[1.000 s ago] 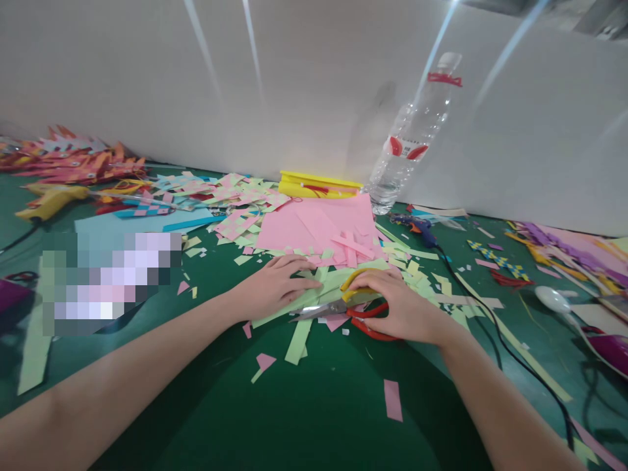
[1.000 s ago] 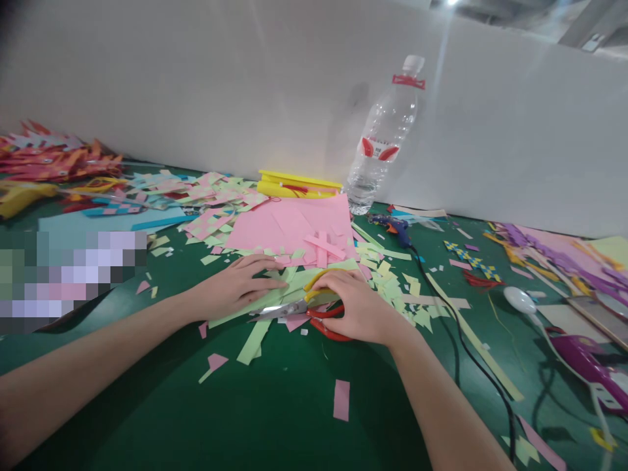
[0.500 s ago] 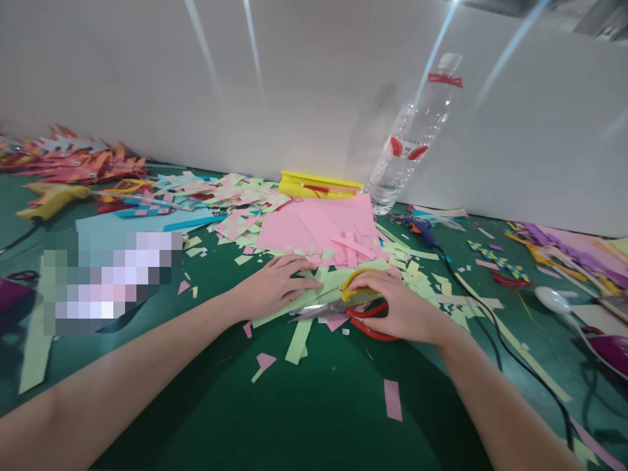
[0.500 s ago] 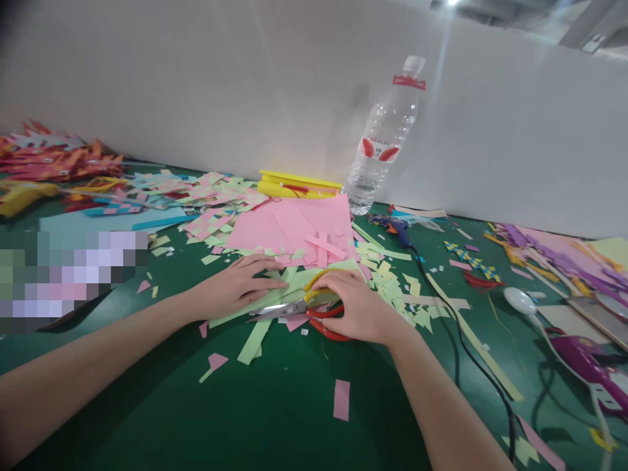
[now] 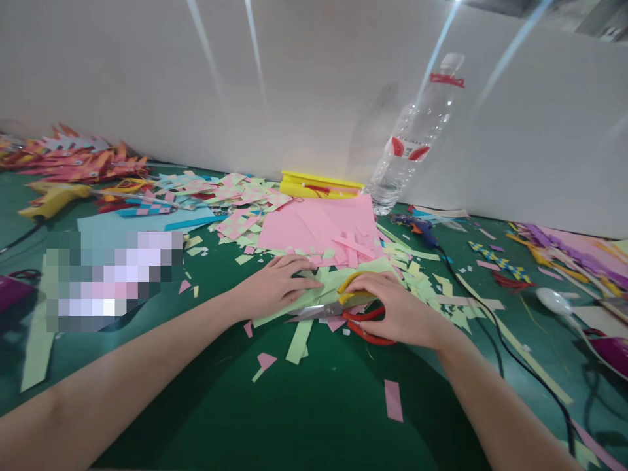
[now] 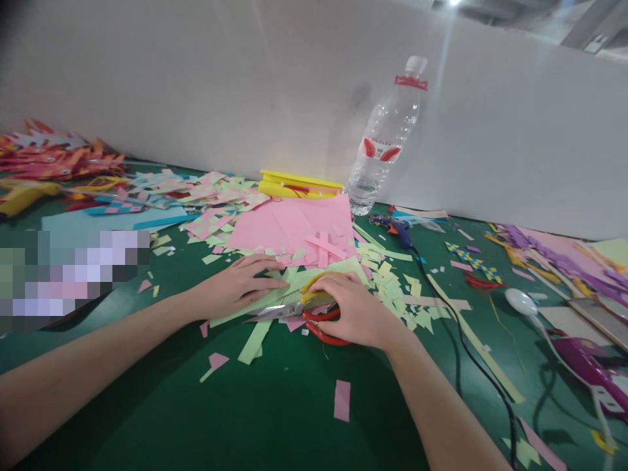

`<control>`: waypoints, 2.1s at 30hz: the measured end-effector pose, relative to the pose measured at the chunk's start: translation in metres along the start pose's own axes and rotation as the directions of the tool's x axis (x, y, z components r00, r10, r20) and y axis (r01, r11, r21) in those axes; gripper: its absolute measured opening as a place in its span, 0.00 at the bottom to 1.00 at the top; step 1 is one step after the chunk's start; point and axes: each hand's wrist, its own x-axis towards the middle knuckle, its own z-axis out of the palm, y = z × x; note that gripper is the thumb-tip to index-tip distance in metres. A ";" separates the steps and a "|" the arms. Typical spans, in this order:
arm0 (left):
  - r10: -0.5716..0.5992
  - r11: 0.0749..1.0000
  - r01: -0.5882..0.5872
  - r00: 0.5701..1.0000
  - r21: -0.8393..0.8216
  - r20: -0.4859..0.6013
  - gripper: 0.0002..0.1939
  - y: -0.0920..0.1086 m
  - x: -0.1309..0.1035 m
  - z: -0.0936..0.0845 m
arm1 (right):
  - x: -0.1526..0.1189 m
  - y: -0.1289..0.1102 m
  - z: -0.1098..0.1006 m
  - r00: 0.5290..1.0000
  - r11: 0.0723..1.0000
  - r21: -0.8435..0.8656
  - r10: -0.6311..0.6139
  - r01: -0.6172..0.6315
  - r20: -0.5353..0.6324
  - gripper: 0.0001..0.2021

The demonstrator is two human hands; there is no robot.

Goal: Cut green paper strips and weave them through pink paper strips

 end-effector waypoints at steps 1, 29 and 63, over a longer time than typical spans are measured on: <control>-0.001 1.000 0.001 1.000 -0.003 0.002 0.18 0.000 0.000 0.000 | 0.000 -0.001 0.000 1.000 1.000 0.006 -0.004 0.004 0.001 0.16; 0.032 0.999 -0.032 0.999 0.009 -0.015 0.15 0.000 0.002 0.000 | 0.011 -0.009 0.009 0.994 0.994 -0.021 -0.104 0.103 -0.023 0.14; 0.073 0.997 -0.072 0.997 0.007 -0.025 0.13 0.002 0.002 -0.001 | 0.013 -0.023 0.016 0.982 0.982 0.015 -0.188 0.187 0.024 0.18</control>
